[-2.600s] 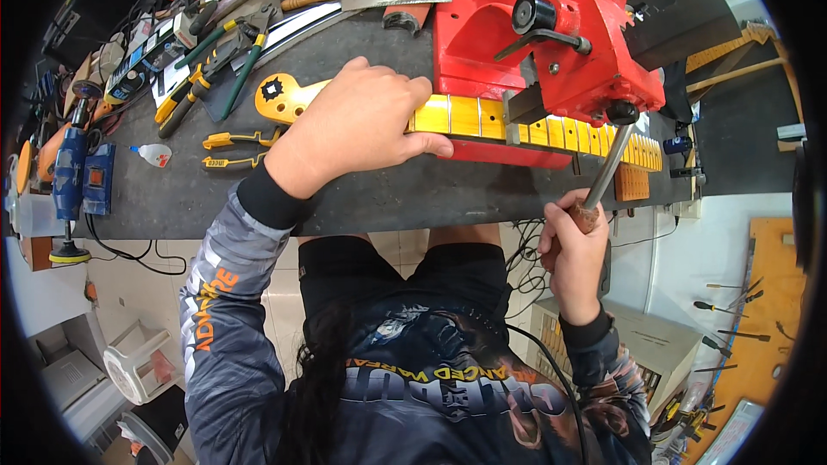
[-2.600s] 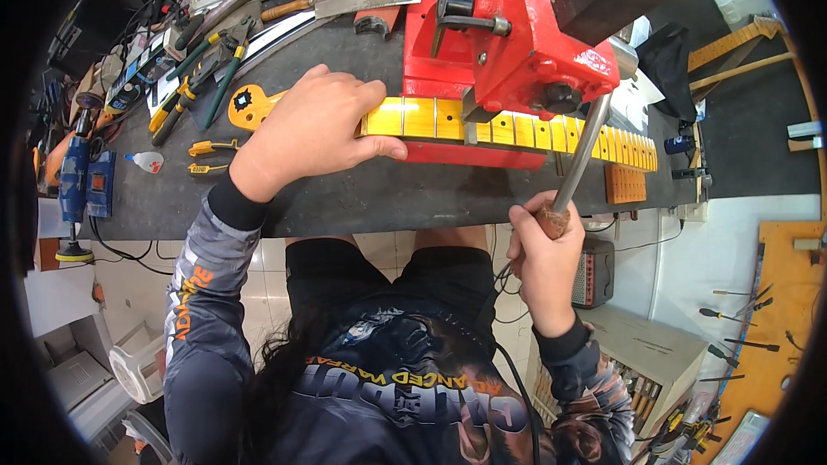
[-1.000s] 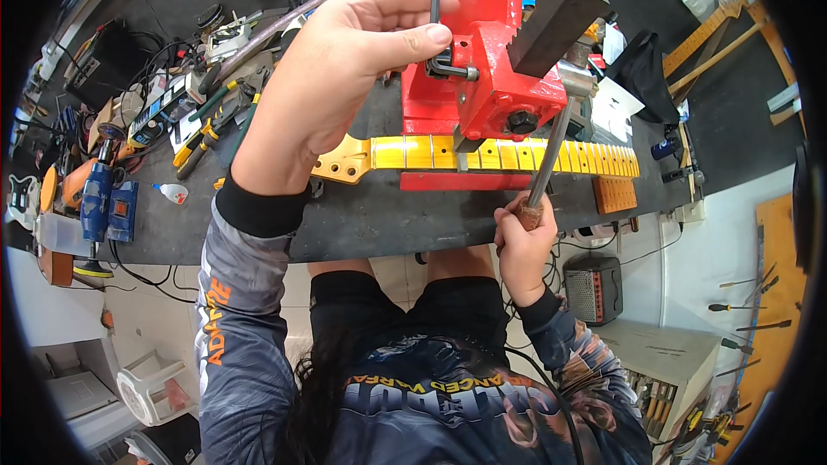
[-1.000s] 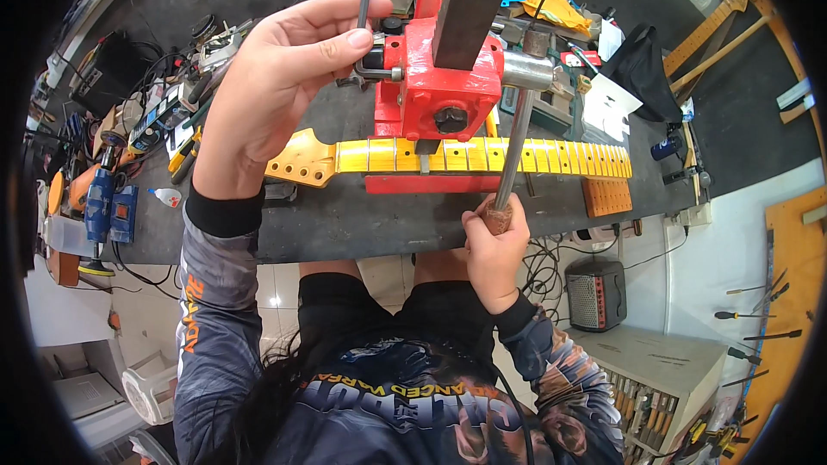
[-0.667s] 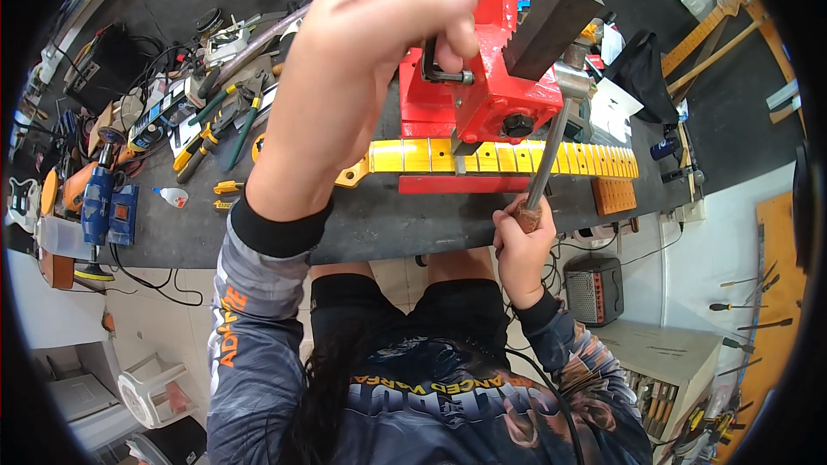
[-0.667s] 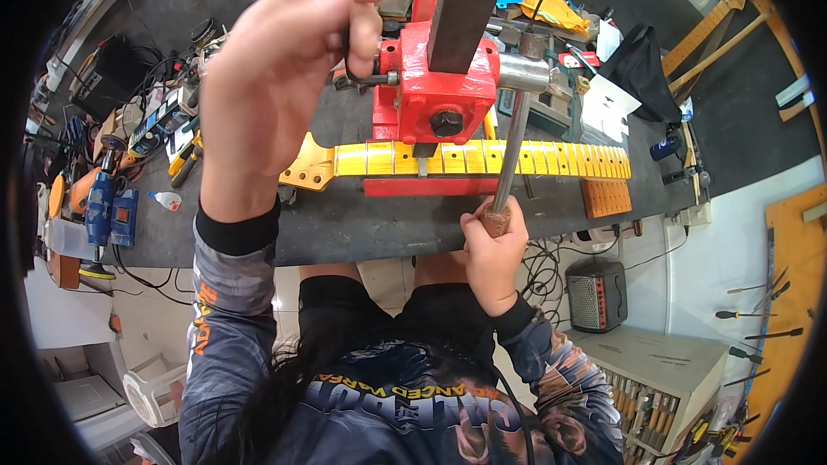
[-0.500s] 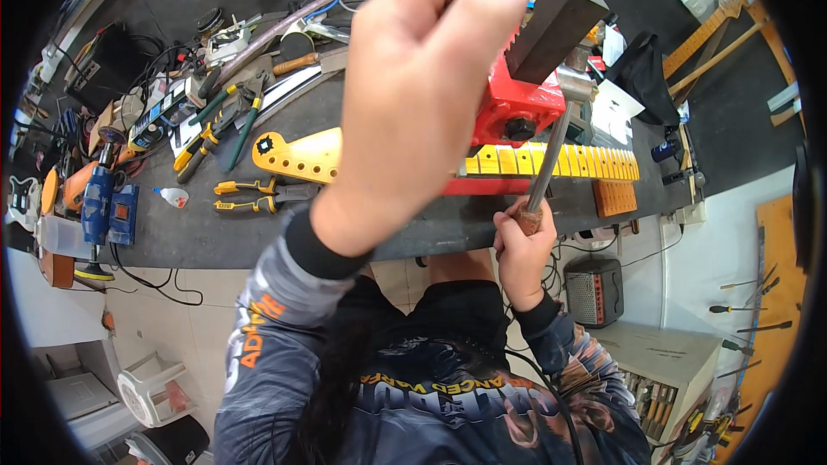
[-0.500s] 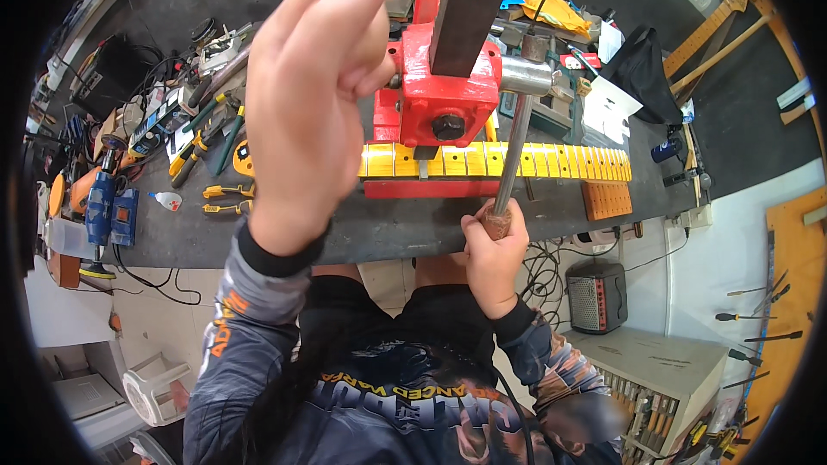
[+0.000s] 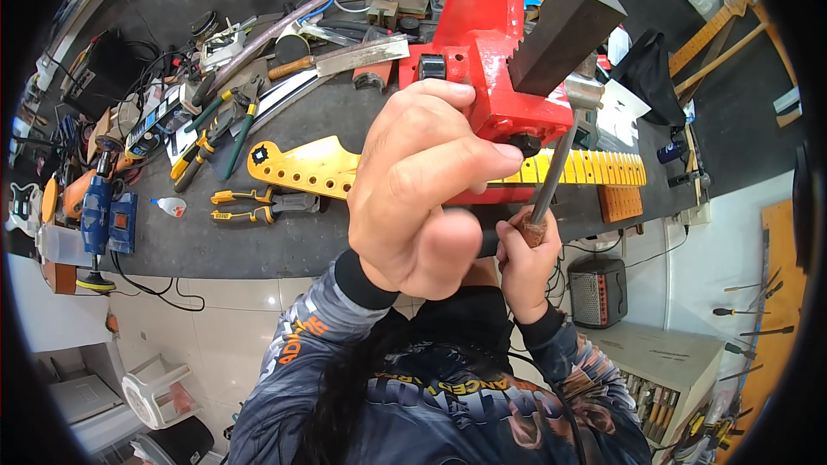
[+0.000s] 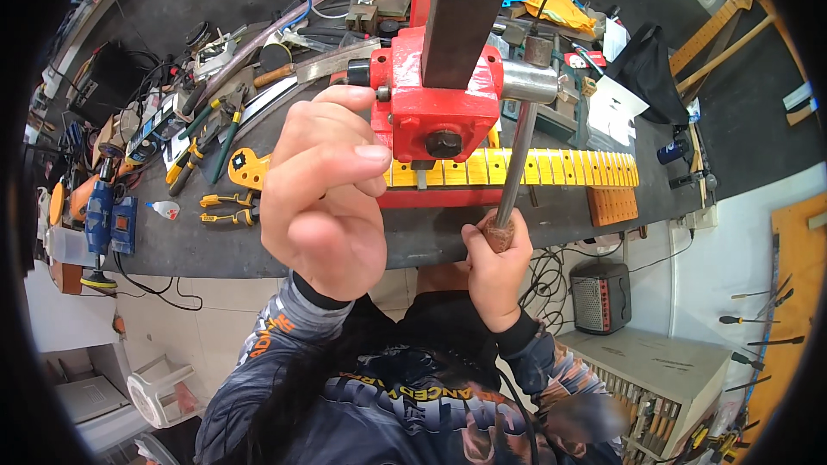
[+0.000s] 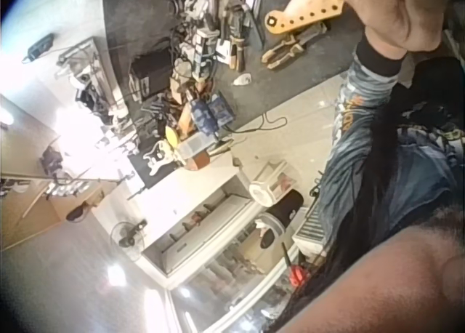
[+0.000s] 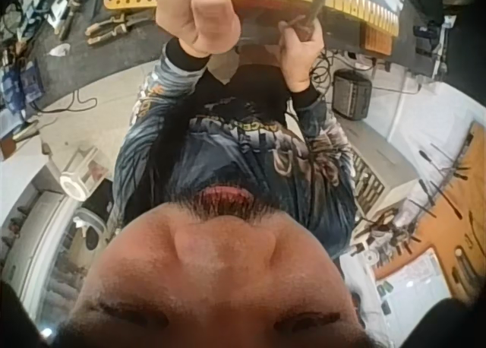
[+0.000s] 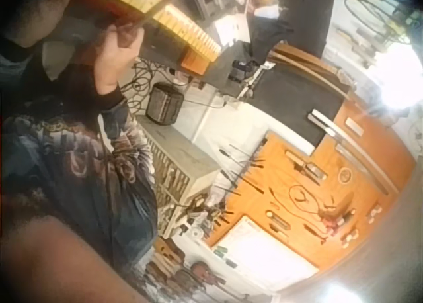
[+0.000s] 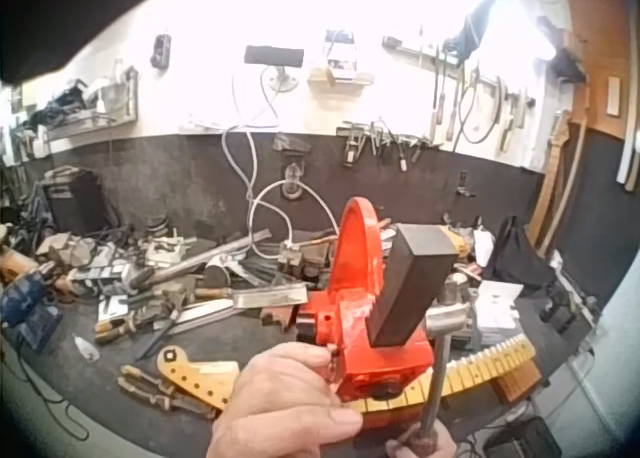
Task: Installing and gluing frets onto a guitar neck using a press.
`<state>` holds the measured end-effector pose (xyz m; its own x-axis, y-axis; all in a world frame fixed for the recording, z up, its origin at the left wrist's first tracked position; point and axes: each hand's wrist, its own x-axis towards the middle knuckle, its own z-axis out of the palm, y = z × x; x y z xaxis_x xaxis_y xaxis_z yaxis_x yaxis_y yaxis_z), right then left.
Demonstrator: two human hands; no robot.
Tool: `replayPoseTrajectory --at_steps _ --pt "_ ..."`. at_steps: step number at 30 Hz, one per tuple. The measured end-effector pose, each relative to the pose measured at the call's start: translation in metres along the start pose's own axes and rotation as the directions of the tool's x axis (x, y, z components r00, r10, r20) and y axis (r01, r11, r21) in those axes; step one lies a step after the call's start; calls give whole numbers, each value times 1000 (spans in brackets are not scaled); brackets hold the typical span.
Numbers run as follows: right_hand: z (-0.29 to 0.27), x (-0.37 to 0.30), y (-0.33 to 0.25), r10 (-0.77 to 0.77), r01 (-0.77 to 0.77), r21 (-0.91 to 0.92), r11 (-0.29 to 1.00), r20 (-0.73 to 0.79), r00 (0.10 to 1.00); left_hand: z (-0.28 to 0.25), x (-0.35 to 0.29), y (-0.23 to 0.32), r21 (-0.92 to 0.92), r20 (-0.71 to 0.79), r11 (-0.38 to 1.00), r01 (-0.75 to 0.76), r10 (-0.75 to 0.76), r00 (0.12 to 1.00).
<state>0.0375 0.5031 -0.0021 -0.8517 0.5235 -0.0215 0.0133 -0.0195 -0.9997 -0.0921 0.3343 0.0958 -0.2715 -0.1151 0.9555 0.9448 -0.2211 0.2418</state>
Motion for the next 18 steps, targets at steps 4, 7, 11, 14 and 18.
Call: replayPoseTrajectory --at_steps 4,7,11,14,18 --pt "2 -1 -3 34 -34 10 999 2 999 2 -8 -5 20 -33 999 -30 31 999" --pt "2 -2 -5 22 -22 -2 1000 14 1000 4 -18 -10 23 -65 998 -58 60 996" --pt "1 2 -3 10 -10 7 1000 20 1000 -6 -21 -17 26 6 990 -137 137 991" --pt "-1 0 -2 -9 9 2 1000 25 1000 -13 -18 -12 67 85 990 -127 121 989" --pt "-2 -1 2 -82 81 12 997 30 996 -22 -16 -15 85 163 980 -178 162 973"
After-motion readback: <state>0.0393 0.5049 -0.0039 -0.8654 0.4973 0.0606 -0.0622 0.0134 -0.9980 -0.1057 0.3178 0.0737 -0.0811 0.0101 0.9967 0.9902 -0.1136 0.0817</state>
